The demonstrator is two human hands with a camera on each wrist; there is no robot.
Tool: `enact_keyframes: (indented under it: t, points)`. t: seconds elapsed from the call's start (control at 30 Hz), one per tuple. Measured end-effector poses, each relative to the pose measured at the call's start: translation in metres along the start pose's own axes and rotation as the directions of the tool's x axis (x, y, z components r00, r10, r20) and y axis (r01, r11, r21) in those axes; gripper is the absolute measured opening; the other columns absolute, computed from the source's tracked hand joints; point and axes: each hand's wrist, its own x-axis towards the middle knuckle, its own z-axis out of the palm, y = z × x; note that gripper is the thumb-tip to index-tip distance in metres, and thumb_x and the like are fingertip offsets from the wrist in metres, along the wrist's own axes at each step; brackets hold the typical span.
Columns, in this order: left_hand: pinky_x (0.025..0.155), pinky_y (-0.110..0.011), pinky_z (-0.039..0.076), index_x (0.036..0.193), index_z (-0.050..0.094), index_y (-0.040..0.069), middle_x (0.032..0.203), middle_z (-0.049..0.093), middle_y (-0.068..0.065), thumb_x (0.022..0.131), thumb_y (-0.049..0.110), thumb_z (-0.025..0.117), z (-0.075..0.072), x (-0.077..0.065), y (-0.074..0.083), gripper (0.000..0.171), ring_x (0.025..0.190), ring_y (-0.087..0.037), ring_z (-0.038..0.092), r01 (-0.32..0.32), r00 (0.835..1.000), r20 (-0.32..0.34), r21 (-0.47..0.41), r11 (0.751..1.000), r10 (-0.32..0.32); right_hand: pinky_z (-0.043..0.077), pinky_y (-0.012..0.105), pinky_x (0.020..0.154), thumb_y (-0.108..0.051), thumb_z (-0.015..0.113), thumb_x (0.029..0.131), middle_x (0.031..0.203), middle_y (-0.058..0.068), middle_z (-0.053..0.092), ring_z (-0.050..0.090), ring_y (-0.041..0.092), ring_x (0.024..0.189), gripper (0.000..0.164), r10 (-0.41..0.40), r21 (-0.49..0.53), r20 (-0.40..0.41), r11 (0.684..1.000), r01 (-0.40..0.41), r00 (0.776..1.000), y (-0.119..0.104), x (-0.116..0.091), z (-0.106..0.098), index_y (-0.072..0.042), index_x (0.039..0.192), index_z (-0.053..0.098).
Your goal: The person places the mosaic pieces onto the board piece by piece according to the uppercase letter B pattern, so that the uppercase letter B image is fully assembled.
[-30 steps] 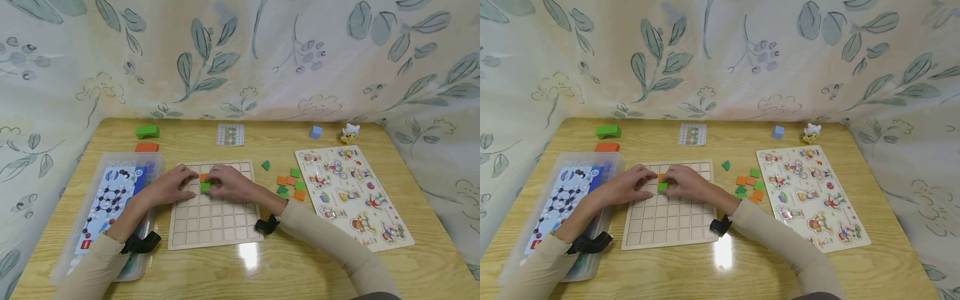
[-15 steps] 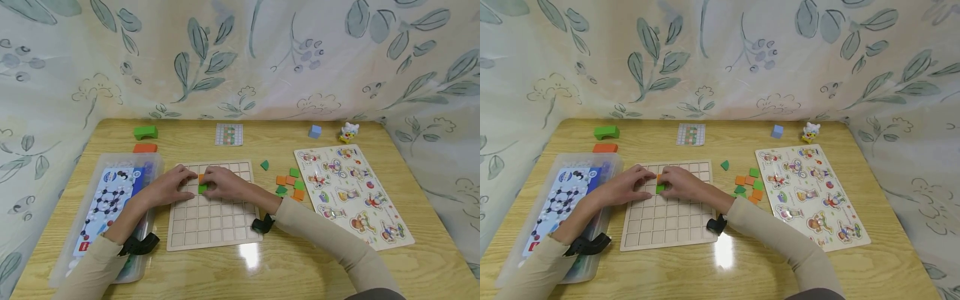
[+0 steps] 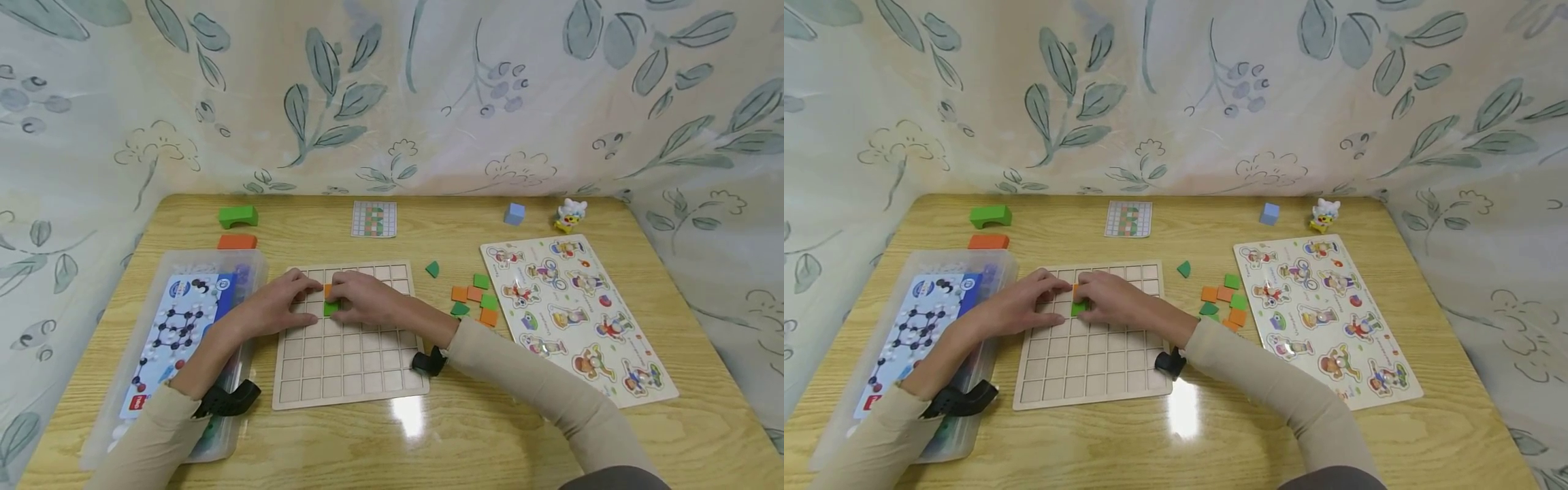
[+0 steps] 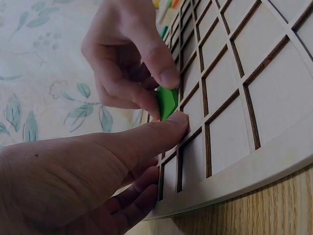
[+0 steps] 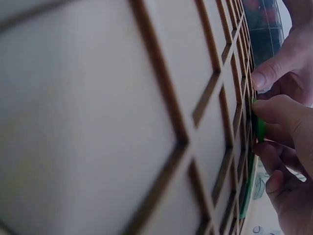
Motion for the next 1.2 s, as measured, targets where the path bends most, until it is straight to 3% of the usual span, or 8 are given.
enact_keyframes:
  t: [0.17, 0.3, 0.47, 0.6, 0.77, 0.93, 1.03, 1.2]
  points:
    - [0.076, -0.031, 0.042, 0.126, 0.06, 0.004, 0.104, 0.054, -0.008, 0.084, 0.022, 0.075, 0.0, 0.001, 0.0, 0.048, 0.087, -0.017, 0.048, -0.011, 1.0, -0.004, -0.002, 1.0, 0.011, 0.039, 0.023, 0.076, -0.016, 0.067, 0.09, 0.088, 0.001, 0.057, 0.046, 0.012, 0.081, 0.008, -0.015, -0.044, 0.023, 0.999, 0.016, 1.0, -0.002, 0.002, 0.0, -0.009, 0.09, 0.071]
    - [0.075, -0.03, 0.041, 0.126, 0.06, 0.003, 0.103, 0.054, -0.008, 0.085, 0.021, 0.075, 0.0, 0.002, -0.001, 0.048, 0.086, -0.017, 0.047, -0.025, 1.0, -0.008, -0.005, 1.0, 0.025, 0.04, 0.022, 0.077, -0.011, 0.064, 0.091, 0.084, 0.0, 0.059, 0.049, 0.012, 0.082, 0.011, -0.017, -0.06, 0.041, 0.998, 0.019, 0.999, -0.005, 0.003, 0.001, -0.011, 0.08, 0.068]
    - [0.076, -0.032, 0.042, 0.125, 0.06, 0.003, 0.104, 0.054, -0.009, 0.084, 0.021, 0.076, -0.002, 0.003, -0.002, 0.047, 0.088, -0.017, 0.048, -0.022, 1.0, -0.015, -0.004, 1.0, 0.022, 0.044, 0.022, 0.078, -0.017, 0.067, 0.091, 0.087, -0.002, 0.063, 0.054, 0.01, 0.082, 0.01, 0.021, -0.03, 0.025, 0.999, -0.02, 0.999, -0.009, -0.005, -0.014, -0.012, 0.087, 0.075]
    - [0.077, -0.033, 0.042, 0.126, 0.06, 0.004, 0.105, 0.054, -0.008, 0.085, 0.023, 0.075, -0.001, 0.003, -0.002, 0.048, 0.088, -0.017, 0.049, -0.008, 1.0, -0.002, -0.001, 1.0, 0.008, 0.048, 0.023, 0.074, -0.019, 0.068, 0.091, 0.093, 0.002, 0.067, 0.06, 0.011, 0.083, 0.015, 0.075, 0.081, -0.087, 0.994, -0.068, 0.993, 0.002, -0.039, -0.033, -0.01, 0.098, 0.076]
    - [0.077, -0.031, 0.041, 0.128, 0.06, 0.005, 0.104, 0.053, -0.007, 0.084, 0.024, 0.075, 0.001, 0.0, 0.0, 0.05, 0.089, -0.017, 0.048, 0.015, 1.0, 0.007, 0.0, 1.0, -0.015, 0.05, 0.028, 0.071, -0.018, 0.069, 0.09, 0.101, 0.007, 0.068, 0.063, 0.017, 0.089, 0.023, 0.211, 0.141, -0.262, 0.974, -0.178, 0.942, 0.036, -0.108, -0.045, -0.006, 0.11, 0.072]
    - [0.077, -0.031, 0.041, 0.128, 0.059, 0.004, 0.105, 0.053, -0.007, 0.084, 0.022, 0.075, 0.001, -0.003, 0.001, 0.05, 0.089, -0.017, 0.047, 0.013, 1.0, -0.002, -0.004, 1.0, -0.013, 0.049, 0.03, 0.069, -0.017, 0.071, 0.088, 0.102, 0.007, 0.067, 0.06, 0.018, 0.085, 0.024, 0.366, 0.16, -0.337, 0.93, -0.331, 0.867, 0.065, -0.166, -0.043, -0.007, 0.11, 0.072]
    - [0.077, -0.031, 0.041, 0.129, 0.059, 0.005, 0.106, 0.053, -0.007, 0.084, 0.023, 0.075, 0.001, -0.003, 0.002, 0.051, 0.09, -0.017, 0.047, 0.017, 1.0, 0.001, -0.002, 1.0, -0.017, 0.046, 0.026, 0.066, -0.018, 0.072, 0.087, 0.102, 0.005, 0.067, 0.055, 0.016, 0.078, 0.024, 0.425, 0.146, -0.343, 0.905, -0.399, 0.838, 0.075, -0.187, -0.039, -0.009, 0.11, 0.072]
    - [0.077, -0.031, 0.042, 0.129, 0.058, 0.005, 0.106, 0.053, -0.006, 0.084, 0.023, 0.075, 0.001, -0.002, 0.001, 0.051, 0.091, -0.016, 0.048, 0.013, 1.0, 0.002, -0.001, 1.0, -0.013, 0.042, 0.024, 0.063, -0.018, 0.073, 0.086, 0.099, 0.003, 0.066, 0.049, 0.014, 0.074, 0.023, 0.448, 0.137, -0.354, 0.893, -0.428, 0.821, 0.084, -0.202, -0.033, -0.013, 0.108, 0.072]
